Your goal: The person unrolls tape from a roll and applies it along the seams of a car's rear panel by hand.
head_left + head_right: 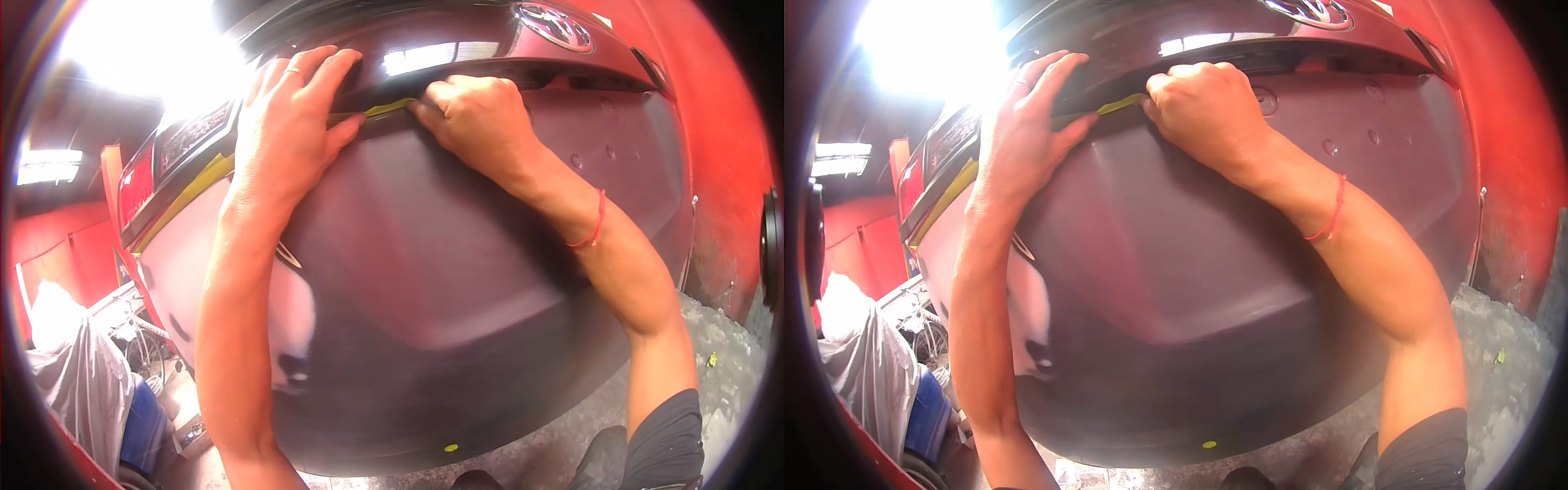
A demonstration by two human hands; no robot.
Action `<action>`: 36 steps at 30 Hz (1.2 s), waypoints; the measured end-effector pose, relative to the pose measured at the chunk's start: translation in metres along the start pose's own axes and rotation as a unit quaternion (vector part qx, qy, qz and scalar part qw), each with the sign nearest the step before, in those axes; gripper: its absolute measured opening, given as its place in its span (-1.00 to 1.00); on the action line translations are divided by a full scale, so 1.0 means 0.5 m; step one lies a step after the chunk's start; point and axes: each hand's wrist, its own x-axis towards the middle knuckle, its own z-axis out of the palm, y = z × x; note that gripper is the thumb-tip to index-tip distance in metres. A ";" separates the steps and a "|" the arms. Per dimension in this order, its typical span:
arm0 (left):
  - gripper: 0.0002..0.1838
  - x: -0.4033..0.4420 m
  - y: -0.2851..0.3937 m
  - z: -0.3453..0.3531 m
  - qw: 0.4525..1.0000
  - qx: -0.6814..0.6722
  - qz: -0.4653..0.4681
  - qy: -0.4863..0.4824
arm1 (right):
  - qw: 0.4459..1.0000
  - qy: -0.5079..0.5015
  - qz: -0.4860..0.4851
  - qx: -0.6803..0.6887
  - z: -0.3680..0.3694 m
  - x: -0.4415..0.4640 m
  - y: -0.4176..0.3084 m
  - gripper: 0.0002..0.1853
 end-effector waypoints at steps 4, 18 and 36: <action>-0.35 0.010 0.011 -0.006 1.000 0.018 0.013 0.000 | 0.998 0.018 -0.044 -0.041 0.009 -0.002 0.008 -0.68; -0.26 0.043 0.043 0.020 0.995 0.089 -0.043 -0.032 | 0.994 0.017 -0.080 -0.072 -0.015 -0.038 0.077 -0.74; -0.17 0.071 0.095 0.034 0.979 0.170 -0.089 -0.062 | 0.997 0.009 0.015 -0.076 -0.001 -0.028 0.066 -0.56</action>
